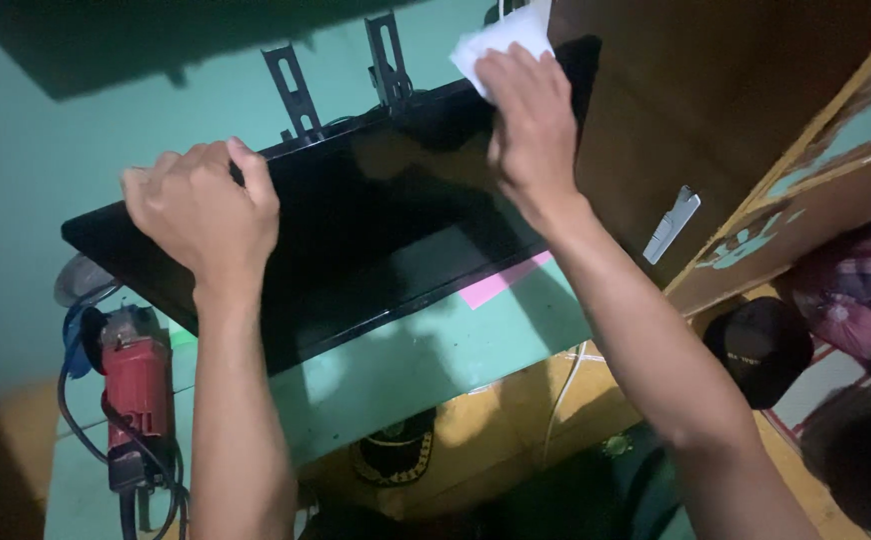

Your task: Wiping the screen and frame of a monitor using a white cloth.

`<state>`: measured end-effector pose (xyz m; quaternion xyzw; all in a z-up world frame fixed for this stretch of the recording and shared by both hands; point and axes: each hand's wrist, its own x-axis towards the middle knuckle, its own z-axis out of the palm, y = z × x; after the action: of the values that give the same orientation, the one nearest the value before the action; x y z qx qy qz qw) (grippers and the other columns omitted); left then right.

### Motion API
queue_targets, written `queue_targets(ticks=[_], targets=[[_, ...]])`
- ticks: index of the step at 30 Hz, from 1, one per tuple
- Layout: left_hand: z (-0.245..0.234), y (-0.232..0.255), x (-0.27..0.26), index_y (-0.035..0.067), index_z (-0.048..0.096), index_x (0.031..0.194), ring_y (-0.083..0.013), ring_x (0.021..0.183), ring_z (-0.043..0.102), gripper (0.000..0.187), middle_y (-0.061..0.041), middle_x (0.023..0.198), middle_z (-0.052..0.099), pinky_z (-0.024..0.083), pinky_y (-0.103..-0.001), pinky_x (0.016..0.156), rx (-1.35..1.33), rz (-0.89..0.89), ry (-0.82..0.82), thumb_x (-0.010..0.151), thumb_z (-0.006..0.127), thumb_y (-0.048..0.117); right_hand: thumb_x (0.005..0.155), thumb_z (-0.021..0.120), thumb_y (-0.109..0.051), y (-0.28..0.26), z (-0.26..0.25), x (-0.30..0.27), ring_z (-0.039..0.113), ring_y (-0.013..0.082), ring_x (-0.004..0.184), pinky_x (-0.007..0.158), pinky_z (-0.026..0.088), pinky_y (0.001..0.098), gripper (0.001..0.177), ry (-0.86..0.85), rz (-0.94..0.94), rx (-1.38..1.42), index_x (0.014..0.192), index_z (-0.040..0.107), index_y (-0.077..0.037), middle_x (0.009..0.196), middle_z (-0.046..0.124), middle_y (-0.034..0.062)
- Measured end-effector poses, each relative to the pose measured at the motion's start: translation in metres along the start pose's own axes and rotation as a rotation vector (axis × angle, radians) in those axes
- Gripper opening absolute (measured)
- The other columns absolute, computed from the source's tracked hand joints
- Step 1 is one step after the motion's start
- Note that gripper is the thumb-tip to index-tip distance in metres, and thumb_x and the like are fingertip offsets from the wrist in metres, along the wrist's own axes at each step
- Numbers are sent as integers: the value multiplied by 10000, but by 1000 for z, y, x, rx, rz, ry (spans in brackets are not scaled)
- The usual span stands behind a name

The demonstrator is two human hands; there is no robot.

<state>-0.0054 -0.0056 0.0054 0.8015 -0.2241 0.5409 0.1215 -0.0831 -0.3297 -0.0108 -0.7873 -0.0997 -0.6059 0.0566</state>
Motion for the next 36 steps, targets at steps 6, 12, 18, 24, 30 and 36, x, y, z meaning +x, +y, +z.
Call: queue_targets(ticks=[6, 12, 18, 24, 30, 36], targets=[[-8, 5, 5, 58, 769, 815, -256, 773, 589, 322, -91, 827, 736, 396, -403, 900, 6, -6, 5, 1024, 576, 209, 864, 547, 118, -51, 16, 5, 551, 381, 1390, 1244, 358, 539, 549, -88, 41, 100, 1385, 605, -46, 1409, 632, 153], [-5, 2, 3, 59, 774, 853, -246, 805, 603, 285, -84, 852, 737, 394, -396, 907, 5, 17, 31, 994, 555, 175, 904, 590, 52, -86, 18, 13, 522, 358, 1413, 1260, 326, 532, 557, -162, -10, 148, 1450, 558, -51, 1452, 593, 142], [-11, 5, 7, 58, 753, 778, -262, 753, 591, 332, -89, 790, 719, 394, -400, 872, 45, 9, -15, 1027, 589, 204, 845, 645, -2, -57, 7, 13, 539, 360, 1365, 1209, 340, 544, 576, -157, -44, 106, 1415, 574, -41, 1411, 600, 163], [-6, 2, 4, 60, 750, 799, -247, 775, 591, 286, -79, 807, 719, 397, -398, 892, 10, 18, 29, 984, 558, 164, 899, 624, 101, 31, 10, -4, 594, 327, 1350, 1226, 389, 503, 545, -112, -52, 33, 1405, 623, -102, 1381, 655, 104], [-7, 4, 7, 51, 745, 761, -254, 724, 576, 332, -86, 824, 718, 393, -396, 849, 32, 0, 5, 1014, 589, 198, 872, 610, 114, 49, -16, 4, 571, 378, 1343, 1198, 389, 526, 532, -117, -90, 31, 1378, 610, -51, 1375, 652, 168], [-10, 5, 5, 54, 752, 791, -243, 749, 576, 293, -81, 789, 715, 394, -395, 877, 33, 12, 23, 983, 560, 164, 962, 600, 56, 29, 2, 2, 577, 366, 1313, 1196, 393, 525, 373, -90, -37, 7, 1314, 627, -63, 1290, 652, 151]])
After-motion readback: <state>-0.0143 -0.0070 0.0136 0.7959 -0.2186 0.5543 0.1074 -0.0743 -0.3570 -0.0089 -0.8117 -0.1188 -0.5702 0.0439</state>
